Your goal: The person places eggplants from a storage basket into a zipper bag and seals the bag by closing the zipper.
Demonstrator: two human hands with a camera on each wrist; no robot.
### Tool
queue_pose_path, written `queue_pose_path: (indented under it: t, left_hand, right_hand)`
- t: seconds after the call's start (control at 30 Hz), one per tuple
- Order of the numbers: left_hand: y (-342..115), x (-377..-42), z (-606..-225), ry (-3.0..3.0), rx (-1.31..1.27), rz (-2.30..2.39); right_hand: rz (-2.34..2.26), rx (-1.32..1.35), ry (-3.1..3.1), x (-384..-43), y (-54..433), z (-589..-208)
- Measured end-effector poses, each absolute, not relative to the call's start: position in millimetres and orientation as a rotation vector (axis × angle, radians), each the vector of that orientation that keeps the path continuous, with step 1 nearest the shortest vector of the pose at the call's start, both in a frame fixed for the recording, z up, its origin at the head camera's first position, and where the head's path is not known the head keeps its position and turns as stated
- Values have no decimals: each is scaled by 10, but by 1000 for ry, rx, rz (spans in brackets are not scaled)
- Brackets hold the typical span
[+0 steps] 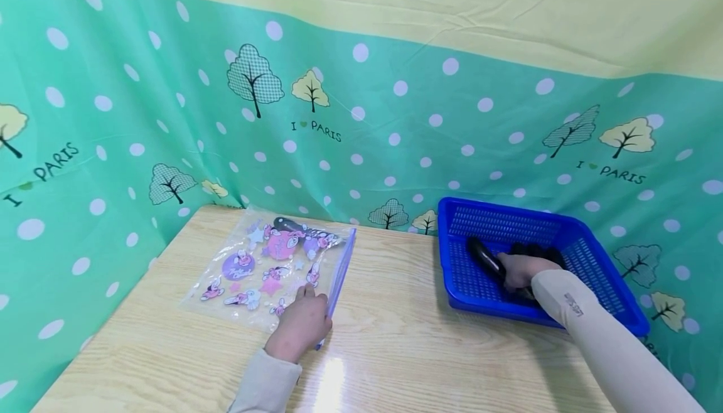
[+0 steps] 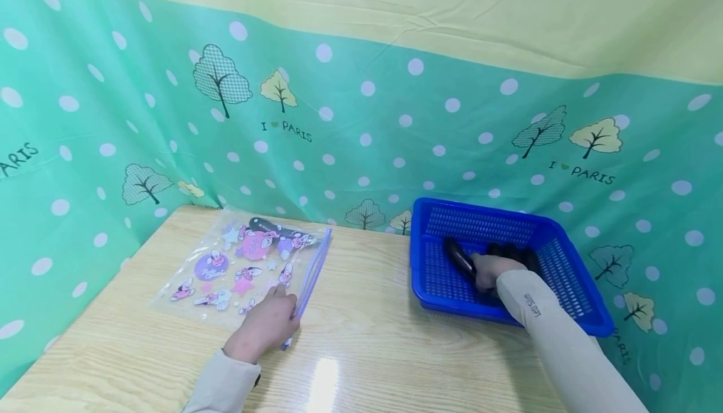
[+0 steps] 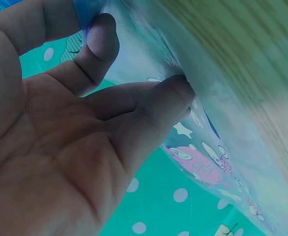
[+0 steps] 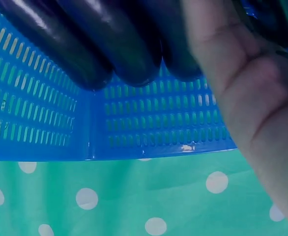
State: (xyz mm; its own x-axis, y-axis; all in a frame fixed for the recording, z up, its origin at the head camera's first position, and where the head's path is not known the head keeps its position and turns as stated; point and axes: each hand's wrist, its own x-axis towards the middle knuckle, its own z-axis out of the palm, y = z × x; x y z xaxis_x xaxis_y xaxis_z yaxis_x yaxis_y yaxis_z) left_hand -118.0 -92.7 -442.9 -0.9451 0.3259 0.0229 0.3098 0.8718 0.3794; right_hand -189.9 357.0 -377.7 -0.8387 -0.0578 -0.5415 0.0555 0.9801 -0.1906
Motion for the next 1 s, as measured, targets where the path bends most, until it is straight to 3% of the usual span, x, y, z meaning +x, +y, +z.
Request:
queue_pose_path:
  t: [0.4, 0.63, 1.0]
  left_hand:
    - [-929, -1174, -4411, 2987, 498, 604]
    - [-933, -1168, -4409, 2996, 509, 593]
    - [-924, -1166, -4413, 3006, 526, 610]
  right_hand:
    - [-562, -162, 2581, -1998, 3593, -3675]
    - [-947, -48, 2572, -2021, 3567, -3536]
    - [-1030, 3, 2693, -2103, 3448, -3496]
